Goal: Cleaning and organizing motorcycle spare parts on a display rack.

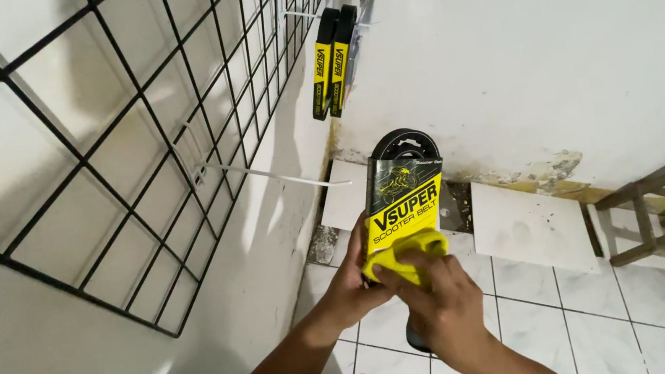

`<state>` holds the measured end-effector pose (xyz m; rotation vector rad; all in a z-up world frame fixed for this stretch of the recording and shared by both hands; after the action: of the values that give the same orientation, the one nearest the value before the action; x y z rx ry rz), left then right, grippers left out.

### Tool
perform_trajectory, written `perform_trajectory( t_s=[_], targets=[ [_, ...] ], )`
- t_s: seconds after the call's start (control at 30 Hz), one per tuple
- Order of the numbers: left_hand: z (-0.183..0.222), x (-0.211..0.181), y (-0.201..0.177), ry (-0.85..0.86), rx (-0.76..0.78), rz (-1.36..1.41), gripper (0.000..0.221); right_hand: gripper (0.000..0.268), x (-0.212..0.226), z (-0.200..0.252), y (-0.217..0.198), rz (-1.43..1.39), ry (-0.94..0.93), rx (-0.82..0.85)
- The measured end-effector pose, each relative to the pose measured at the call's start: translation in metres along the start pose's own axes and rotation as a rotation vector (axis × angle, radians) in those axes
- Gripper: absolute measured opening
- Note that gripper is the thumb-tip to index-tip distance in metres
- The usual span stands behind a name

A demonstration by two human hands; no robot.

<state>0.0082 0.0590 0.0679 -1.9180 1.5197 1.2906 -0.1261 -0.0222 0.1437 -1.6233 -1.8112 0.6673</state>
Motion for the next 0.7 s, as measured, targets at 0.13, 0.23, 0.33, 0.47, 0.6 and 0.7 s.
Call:
perform_trajectory(
  t_s=[0.13, 0.23, 0.33, 0.47, 0.6, 0.7],
  targets=[
    [0.001, -0.015, 0.012, -0.026, 0.021, -0.009, 0.102, 0.056, 0.000, 0.002, -0.006, 0.061, 0.040, -0.025],
    [0.005, -0.014, 0.009, -0.016, -0.008, -0.006, 0.104, 0.057, 0.005, 0.004, -0.007, 0.046, 0.015, -0.010],
    [0.009, -0.016, 0.009, -0.035, -0.012, 0.061, 0.105, 0.060, 0.000, 0.006, -0.009, 0.041, 0.034, -0.004],
    [0.009, -0.021, 0.007, -0.002, -0.038, 0.090, 0.104, 0.074, 0.003, 0.014, -0.011, 0.046, 0.047, 0.035],
    [0.009, -0.026, 0.007, 0.010, -0.041, 0.104, 0.103, 0.066, 0.003, 0.007, -0.013, 0.029, 0.028, 0.013],
    [0.010, -0.023, 0.007, -0.011, -0.069, 0.149, 0.104, 0.051, 0.002, 0.004, -0.014, 0.029, 0.058, -0.068]
  ],
)
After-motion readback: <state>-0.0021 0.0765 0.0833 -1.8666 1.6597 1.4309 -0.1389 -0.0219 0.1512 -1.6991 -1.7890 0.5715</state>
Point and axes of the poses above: each hand's wrist, its own z-axis away from the middle knuckle, its own y-axis out of the palm, x = y × z, the point moved 1 cm from there along -z, towards the middle knuckle, and after that the axes turned 7 degrees about -z, right-handed, at the moved point
